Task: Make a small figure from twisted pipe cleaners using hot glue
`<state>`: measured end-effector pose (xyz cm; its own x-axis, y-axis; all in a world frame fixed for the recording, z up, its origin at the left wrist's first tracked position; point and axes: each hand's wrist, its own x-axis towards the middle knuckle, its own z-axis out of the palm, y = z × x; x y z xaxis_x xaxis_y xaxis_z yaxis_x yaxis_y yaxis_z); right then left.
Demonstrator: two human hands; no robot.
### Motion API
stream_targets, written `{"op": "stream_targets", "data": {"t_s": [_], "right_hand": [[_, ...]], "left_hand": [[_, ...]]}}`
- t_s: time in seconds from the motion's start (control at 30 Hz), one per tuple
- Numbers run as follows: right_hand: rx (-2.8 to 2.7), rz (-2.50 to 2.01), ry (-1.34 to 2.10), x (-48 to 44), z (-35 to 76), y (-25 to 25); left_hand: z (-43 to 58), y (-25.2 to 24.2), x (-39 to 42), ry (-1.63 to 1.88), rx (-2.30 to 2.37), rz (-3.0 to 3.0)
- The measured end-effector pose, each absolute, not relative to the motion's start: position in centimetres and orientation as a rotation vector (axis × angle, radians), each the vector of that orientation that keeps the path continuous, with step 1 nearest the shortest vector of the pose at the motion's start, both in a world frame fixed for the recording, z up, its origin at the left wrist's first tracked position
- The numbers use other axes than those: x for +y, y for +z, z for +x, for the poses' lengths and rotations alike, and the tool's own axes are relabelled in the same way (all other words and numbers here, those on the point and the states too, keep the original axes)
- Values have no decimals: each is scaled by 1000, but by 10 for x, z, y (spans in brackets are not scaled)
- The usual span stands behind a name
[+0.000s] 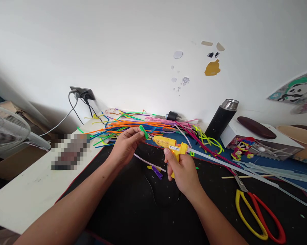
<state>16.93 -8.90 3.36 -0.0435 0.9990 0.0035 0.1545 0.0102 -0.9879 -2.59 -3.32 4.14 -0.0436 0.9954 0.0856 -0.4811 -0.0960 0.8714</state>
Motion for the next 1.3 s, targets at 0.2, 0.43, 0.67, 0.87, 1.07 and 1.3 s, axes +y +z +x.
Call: {"op": "stream_targets", "data": {"t_s": [0.2, 0.43, 0.67, 0.87, 1.07, 1.3], "right_hand": [[-1357, -1301, 1148, -89, 169, 33], [-1359, -1299, 1159, -89, 170, 34], [-1350, -1297, 1160, -88, 170, 33], [-1361, -1289, 1165, -88, 170, 33], [-1362, -1296, 1158, -89, 170, 34], [-1375, -1327, 1203, -90, 170, 35]], "left_hand": [[-26, 42, -34, 1486, 784, 878], [-27, 42, -33, 1489, 786, 865], [-28, 42, -32, 1501, 772, 860], [-28, 40, -33, 1480, 778, 856], [-27, 39, -33, 1470, 768, 868], [-28, 39, -31, 1483, 779, 890]]}}
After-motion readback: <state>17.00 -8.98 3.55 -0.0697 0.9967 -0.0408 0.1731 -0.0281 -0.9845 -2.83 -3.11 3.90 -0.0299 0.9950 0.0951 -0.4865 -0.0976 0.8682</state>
